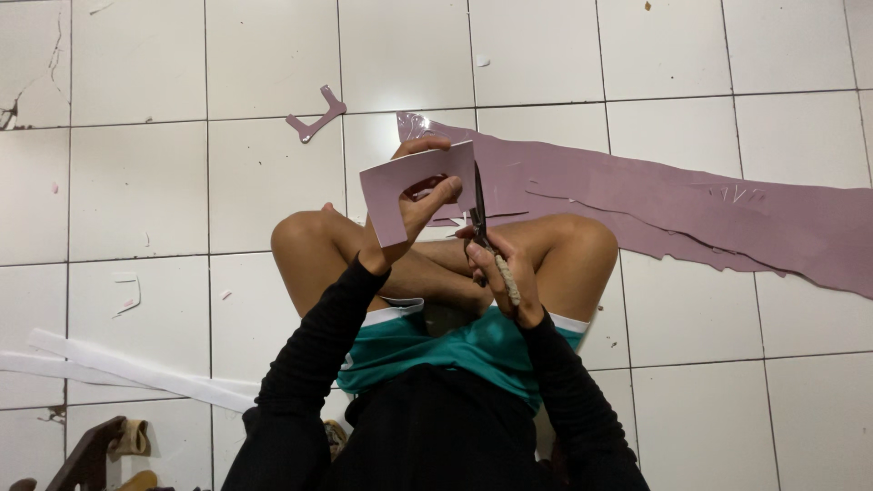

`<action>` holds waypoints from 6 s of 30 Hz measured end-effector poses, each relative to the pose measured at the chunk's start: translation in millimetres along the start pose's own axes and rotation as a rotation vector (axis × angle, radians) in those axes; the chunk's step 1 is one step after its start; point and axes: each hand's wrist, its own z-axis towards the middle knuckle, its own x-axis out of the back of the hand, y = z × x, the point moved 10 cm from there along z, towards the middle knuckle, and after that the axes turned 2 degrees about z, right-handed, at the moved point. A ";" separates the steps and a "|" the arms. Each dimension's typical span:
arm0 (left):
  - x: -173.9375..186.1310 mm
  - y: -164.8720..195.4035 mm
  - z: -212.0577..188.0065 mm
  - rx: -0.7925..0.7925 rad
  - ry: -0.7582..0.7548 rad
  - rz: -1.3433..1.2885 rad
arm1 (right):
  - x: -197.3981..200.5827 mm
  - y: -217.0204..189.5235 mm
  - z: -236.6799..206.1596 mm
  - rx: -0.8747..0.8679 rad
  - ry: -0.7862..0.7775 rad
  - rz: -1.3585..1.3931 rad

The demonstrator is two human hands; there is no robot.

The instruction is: The person sits on the floor with long strips of pink leather-like material and cuts small patterned pieces from them using scissors. They trim along drawn outline marks, rotate the pieces in hand, and set finished cut pieces aside on the floor.

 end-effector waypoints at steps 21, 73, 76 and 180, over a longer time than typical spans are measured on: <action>-11.3 7.2 -1.9 -0.041 -0.053 0.217 | 3.5 -0.5 3.5 0.038 -0.064 0.117; -16.0 -17.7 -15.1 0.147 0.070 -0.131 | 3.6 -23.3 13.3 0.169 0.094 -0.117; -14.0 -17.0 -12.8 0.132 0.039 -0.055 | 5.7 -17.2 13.2 0.121 0.111 -0.048; -10.2 -13.5 -14.0 0.071 -0.021 0.021 | -3.1 2.1 9.4 0.189 0.069 -0.209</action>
